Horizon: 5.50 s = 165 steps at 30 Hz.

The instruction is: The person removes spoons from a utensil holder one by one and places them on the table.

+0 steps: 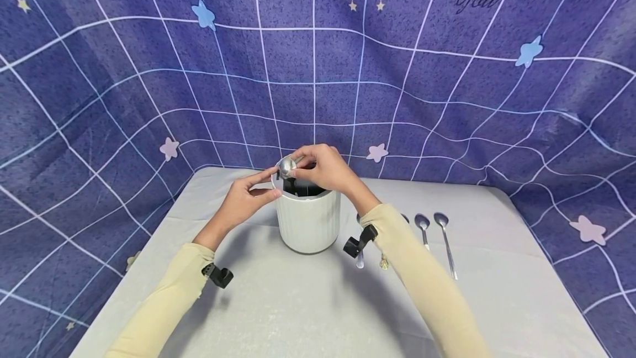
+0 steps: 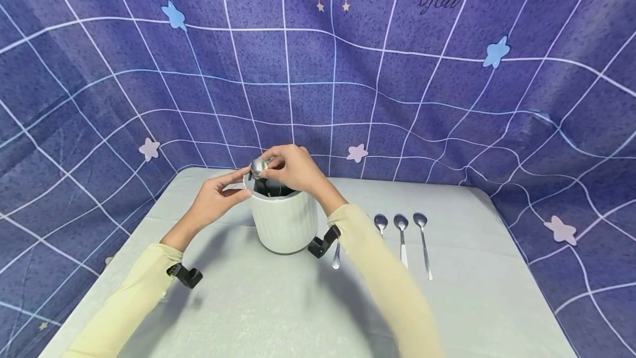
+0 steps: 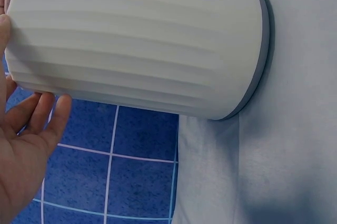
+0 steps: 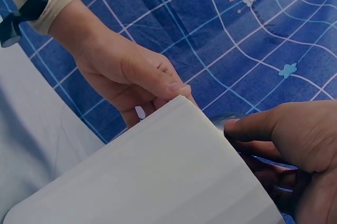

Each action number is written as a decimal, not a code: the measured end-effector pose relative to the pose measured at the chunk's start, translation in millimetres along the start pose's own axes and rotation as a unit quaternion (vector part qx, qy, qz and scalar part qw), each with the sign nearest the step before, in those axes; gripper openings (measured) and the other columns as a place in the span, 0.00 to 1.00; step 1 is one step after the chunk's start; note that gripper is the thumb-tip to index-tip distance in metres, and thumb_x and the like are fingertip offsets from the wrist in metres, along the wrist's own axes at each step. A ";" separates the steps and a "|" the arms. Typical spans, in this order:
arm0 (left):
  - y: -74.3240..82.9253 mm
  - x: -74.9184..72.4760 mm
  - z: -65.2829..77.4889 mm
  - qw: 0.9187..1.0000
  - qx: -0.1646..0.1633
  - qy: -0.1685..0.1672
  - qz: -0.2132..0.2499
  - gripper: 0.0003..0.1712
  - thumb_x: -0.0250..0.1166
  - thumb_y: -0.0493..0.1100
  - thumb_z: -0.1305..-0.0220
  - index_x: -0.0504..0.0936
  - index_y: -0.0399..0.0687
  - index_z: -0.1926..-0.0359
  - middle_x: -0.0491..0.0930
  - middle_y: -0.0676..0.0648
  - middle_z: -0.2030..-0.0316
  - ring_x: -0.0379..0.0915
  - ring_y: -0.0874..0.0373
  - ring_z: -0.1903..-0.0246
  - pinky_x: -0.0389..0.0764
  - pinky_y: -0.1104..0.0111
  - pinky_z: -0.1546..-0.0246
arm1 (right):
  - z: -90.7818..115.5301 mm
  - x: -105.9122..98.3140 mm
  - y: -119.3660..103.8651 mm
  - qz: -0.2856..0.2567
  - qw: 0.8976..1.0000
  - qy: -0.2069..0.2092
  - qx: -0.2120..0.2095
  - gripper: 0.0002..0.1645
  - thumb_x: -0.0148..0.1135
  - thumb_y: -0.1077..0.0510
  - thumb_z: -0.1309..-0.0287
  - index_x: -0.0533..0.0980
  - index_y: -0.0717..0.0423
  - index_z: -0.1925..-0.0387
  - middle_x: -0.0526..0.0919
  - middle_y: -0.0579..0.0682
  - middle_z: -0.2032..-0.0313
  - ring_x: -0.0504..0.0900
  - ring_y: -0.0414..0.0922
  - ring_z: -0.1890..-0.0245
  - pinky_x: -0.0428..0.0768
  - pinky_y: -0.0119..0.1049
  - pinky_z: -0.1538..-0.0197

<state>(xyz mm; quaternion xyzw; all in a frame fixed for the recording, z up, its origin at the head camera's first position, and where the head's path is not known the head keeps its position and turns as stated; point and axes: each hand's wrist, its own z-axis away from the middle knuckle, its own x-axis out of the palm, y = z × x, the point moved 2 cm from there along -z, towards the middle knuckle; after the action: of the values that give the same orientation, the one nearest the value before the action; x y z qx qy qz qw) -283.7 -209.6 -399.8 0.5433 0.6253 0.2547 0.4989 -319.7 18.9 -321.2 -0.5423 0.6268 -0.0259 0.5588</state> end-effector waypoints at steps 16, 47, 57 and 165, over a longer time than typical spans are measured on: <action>-1.3 -1.4 1.0 1.000 0.001 0.000 -0.006 0.32 0.72 0.40 0.34 0.76 0.44 0.31 0.73 0.40 0.31 0.73 0.43 0.36 0.85 0.65 0.43 | 7.9 -2.2 -0.2 -0.062 0.998 0.001 0.013 0.15 0.73 0.59 0.39 0.84 0.57 0.51 0.91 0.47 0.65 0.87 0.39 0.62 0.85 0.35 0.54; 0.8 0.1 -1.1 1.000 0.003 -0.002 -0.002 0.32 0.74 0.39 0.36 0.77 0.43 0.32 0.74 0.42 0.32 0.72 0.44 0.37 0.83 0.58 0.39 | 3.1 -47.4 -37.0 -0.132 0.989 0.065 -0.009 0.15 0.71 0.61 0.37 0.83 0.58 0.49 0.90 0.51 0.65 0.89 0.48 0.62 0.88 0.39 0.58; 0.5 -1.0 -1.6 1.000 0.001 -0.005 -0.005 0.33 0.74 0.39 0.36 0.76 0.44 0.31 0.74 0.43 0.32 0.72 0.45 0.37 0.83 0.58 0.39 | -3.5 -67.1 -51.0 -0.125 0.989 0.078 -0.022 0.15 0.71 0.62 0.38 0.83 0.60 0.50 0.91 0.53 0.65 0.88 0.46 0.62 0.84 0.35 0.60; 2.1 0.3 0.2 1.000 -0.009 -0.002 -0.008 0.32 0.73 0.37 0.36 0.76 0.42 0.31 0.73 0.42 0.32 0.73 0.45 0.38 0.84 0.64 0.42 | 236.7 -219.0 146.1 0.014 0.950 0.233 0.208 0.23 0.70 0.58 0.35 0.80 0.67 0.42 0.89 0.32 0.69 0.83 0.24 0.68 0.81 0.17 0.66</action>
<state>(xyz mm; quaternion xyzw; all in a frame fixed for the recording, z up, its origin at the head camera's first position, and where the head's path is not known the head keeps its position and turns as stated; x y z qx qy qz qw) -282.6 -208.8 -398.2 0.5343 0.6260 0.2558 0.5072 -288.9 369.9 -355.8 -0.3842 0.7278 -0.2740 0.4976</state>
